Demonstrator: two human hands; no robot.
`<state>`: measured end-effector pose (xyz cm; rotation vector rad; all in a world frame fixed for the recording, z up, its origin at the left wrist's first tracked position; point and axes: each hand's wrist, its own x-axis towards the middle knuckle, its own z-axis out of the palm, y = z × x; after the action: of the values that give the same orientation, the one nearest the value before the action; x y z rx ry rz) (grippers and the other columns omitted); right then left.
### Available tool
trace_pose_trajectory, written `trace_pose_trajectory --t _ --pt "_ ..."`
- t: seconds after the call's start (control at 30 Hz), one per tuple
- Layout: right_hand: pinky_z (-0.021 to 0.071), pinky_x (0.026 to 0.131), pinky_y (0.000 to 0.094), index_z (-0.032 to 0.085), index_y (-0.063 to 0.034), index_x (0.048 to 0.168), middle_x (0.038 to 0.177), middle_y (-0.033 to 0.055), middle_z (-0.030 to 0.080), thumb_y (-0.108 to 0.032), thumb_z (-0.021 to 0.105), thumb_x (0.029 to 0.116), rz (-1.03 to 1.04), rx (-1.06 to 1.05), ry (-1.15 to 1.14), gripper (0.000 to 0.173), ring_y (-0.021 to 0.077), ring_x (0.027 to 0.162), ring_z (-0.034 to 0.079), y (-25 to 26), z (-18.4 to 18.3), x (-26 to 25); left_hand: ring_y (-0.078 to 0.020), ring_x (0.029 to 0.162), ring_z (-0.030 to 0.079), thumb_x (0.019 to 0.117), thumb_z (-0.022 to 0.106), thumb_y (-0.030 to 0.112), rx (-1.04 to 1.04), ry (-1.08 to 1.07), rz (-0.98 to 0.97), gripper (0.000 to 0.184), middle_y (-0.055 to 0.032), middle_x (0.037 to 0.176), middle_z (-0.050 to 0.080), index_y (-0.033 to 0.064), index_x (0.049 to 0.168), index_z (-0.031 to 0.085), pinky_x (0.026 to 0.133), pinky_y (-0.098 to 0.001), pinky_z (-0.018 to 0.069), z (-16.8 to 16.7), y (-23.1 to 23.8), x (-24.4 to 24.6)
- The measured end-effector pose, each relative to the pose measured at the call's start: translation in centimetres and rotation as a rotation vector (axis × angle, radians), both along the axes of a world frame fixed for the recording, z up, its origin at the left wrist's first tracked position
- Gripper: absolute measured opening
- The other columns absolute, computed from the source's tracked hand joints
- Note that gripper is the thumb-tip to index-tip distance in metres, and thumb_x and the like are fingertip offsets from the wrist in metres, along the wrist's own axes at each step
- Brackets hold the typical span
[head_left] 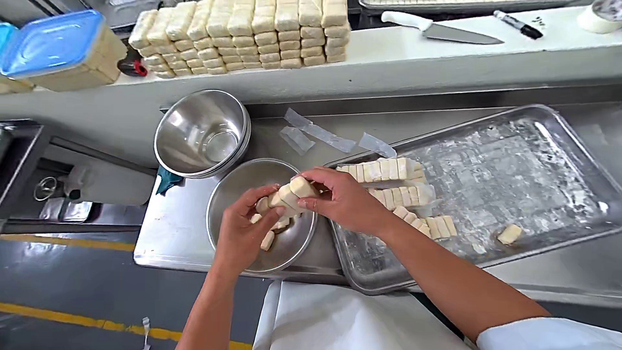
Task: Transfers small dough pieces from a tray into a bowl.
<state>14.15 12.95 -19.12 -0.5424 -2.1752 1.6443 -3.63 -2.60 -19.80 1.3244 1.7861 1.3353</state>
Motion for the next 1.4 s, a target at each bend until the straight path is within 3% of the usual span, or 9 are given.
trace_pose_trajectory --t 0.27,0.47,0.63,0.7,0.83,0.9,1.0,1.23,1.4 --pt "0.0589 0.090 0.0405 0.071 -0.0033 0.121 0.111 0.0124 0.068 -0.014 0.075 0.0936 0.036 0.191 -0.261 0.030 0.0224 0.100 0.069 -4.7 -3.9 -7.9 -0.0186 0.108 0.068 0.0954 0.072 0.023 -0.212 0.071 -0.098 0.039 -0.0091 0.118 0.070 0.0067 0.130 0.065 0.096 -0.0447 0.0559 -5.8 -3.0 -6.9" --pt "0.0600 0.080 0.0413 0.070 -0.0022 0.117 0.102 0.0142 0.066 -0.014 0.077 0.0913 -0.258 0.513 -0.192 0.029 0.0252 0.090 0.068 -8.9 -7.1 -11.0 -0.0223 0.079 0.069 0.1002 0.067 0.027 -0.313 0.107 0.022 0.032 -0.0102 0.094 0.073 0.0072 0.126 0.068 0.076 -0.0471 0.0577 -7.6 -3.7 -10.0" --pt "0.0609 0.085 0.0405 0.056 0.0009 0.131 0.111 0.0137 0.070 -0.003 0.050 0.0971 -0.517 -0.291 -0.036 0.035 0.0214 0.095 0.071 -9.7 -6.7 -10.9 -0.0171 0.085 0.071 0.1020 0.063 0.015 -0.253 -0.259 0.020 0.034 -0.0104 0.099 0.073 0.0027 0.134 0.059 0.082 -0.0381 0.0594 -8.6 -3.7 -12.7" --pt "0.0590 0.087 0.0396 0.055 -0.0004 0.131 0.111 0.0122 0.070 -0.001 0.046 0.0945 -0.548 -0.253 -0.121 0.038 0.0199 0.098 0.070 -8.8 -7.3 -9.9 -0.0172 0.087 0.071 0.1029 0.060 0.012 -0.216 -0.361 0.074 0.034 -0.0115 0.100 0.073 0.0011 0.135 0.057 0.083 -0.0381 0.0598 -8.5 -3.9 -13.3" --pt "0.0471 0.107 0.0531 0.059 -0.0043 0.138 0.142 0.0147 0.057 -0.018 0.071 0.0915 -0.284 0.007 -0.349 0.050 0.0287 0.131 0.055 -9.2 -7.3 -9.6 -0.0166 0.092 0.071 0.1011 0.062 0.009 -0.144 -0.496 0.035 0.041 -0.0102 0.109 0.072 0.0062 0.141 0.053 0.082 -0.0353 0.0595 -6.9 -4.1 -12.8" --pt "0.0524 0.104 0.0442 0.052 -0.0043 0.144 0.138 0.0125 0.061 -0.025 0.074 0.0926 -0.238 -0.166 -0.270 0.060 0.0224 0.124 0.061 -10.7 -7.2 -10.9 -0.0177 0.096 0.069 0.0990 0.062 0.005 -0.094 -0.648 0.033 0.043 -0.0101 0.115 0.070 0.0074 0.141 0.053 0.084 -0.0353 0.0588 -6.5 -3.9 -11.1" --pt "0.0598 0.089 0.0358 0.059 -0.0006 0.130 0.113 0.0123 0.070 -0.013 0.071 0.0962 -0.329 -0.343 -0.079 0.038 0.0171 0.099 0.071 -11.5 -7.6 -12.2 -0.0162 0.099 0.068 0.1005 0.056 0.001 -0.044 -0.774 0.099 0.038 -0.0083 0.117 0.068 0.0070 0.138 0.052 0.086 -0.0346 0.0585 -6.1 -3.7 -9.2" --pt "0.0572 0.092 0.0379 0.067 -0.0016 0.121 0.111 0.0115 0.071 -0.011 0.074 0.0941 -0.216 -0.060 -0.186 0.029 0.0184 0.100 0.069 -9.9 -6.7 -11.2 -0.0192 0.101 0.068 0.0953 0.073 0.023 -0.259 0.014 -0.104 0.036 -0.0084 0.112 0.069 0.0081 0.127 0.068 0.089 -0.0430 0.0573 -4.8 -4.4 -11.3" --pt "0.0552 0.096 0.0380 0.063 -0.0033 0.131 0.118 0.0103 0.070 -0.016 0.076 0.0915 -0.148 -0.120 -0.120 0.043 0.0165 0.107 0.067 -9.5 -6.4 -11.1 -0.0115 0.087 0.071 0.0954 0.072 0.013 -0.170 -0.174 -0.042 0.027 -0.0039 0.099 0.074 0.0065 0.121 0.068 0.080 -0.0326 0.0605 -4.0 -4.8 -11.0"
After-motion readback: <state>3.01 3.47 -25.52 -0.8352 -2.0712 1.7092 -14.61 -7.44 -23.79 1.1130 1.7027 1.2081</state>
